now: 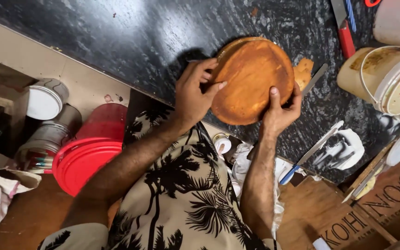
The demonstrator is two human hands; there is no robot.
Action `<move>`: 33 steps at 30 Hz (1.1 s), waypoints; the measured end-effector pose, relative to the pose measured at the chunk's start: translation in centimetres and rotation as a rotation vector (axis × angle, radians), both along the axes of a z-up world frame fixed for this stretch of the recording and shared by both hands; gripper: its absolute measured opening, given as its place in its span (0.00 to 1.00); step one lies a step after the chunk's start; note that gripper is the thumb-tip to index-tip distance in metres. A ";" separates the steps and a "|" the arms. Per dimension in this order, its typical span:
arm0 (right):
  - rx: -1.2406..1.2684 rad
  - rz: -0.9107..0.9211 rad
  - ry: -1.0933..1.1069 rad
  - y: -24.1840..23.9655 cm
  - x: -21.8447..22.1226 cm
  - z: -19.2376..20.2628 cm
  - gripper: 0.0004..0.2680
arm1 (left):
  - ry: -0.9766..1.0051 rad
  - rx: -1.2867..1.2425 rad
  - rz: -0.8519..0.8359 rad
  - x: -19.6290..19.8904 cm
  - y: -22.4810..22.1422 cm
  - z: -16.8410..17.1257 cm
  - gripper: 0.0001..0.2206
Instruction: The person picks up a cake, places it on a counter, and removes a paper liner before slicing it into layers. They spread frosting onto a layer with a spatula, place another layer on top, and repeat the process with other cakes.
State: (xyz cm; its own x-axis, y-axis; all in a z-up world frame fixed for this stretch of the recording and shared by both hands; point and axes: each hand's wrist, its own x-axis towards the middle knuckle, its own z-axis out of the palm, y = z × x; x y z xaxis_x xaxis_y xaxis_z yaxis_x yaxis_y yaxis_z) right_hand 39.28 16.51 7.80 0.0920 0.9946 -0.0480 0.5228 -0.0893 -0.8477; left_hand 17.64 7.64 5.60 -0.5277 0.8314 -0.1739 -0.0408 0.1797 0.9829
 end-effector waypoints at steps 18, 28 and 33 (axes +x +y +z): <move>-0.129 0.854 -0.668 10.6 -9.0 1.6 0.19 | 0.166 0.143 -0.031 3.6 2.7 -3.5 0.31; 0.085 0.113 -0.915 -0.7 14.3 2.1 0.27 | 0.515 -0.110 -0.458 1.0 11.3 0.2 0.27; 0.062 0.166 -0.841 -9.3 21.3 -4.5 0.28 | 1.100 0.060 -0.708 6.4 12.5 2.5 0.29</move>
State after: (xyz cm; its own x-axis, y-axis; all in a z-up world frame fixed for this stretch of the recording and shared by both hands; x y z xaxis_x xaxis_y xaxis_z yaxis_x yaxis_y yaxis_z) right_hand 60.55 7.22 3.27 -0.0746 0.9969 0.0259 0.9818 0.0779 -0.1730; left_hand 24.05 20.19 8.10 0.1829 0.9767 0.1120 0.8680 -0.2139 0.4482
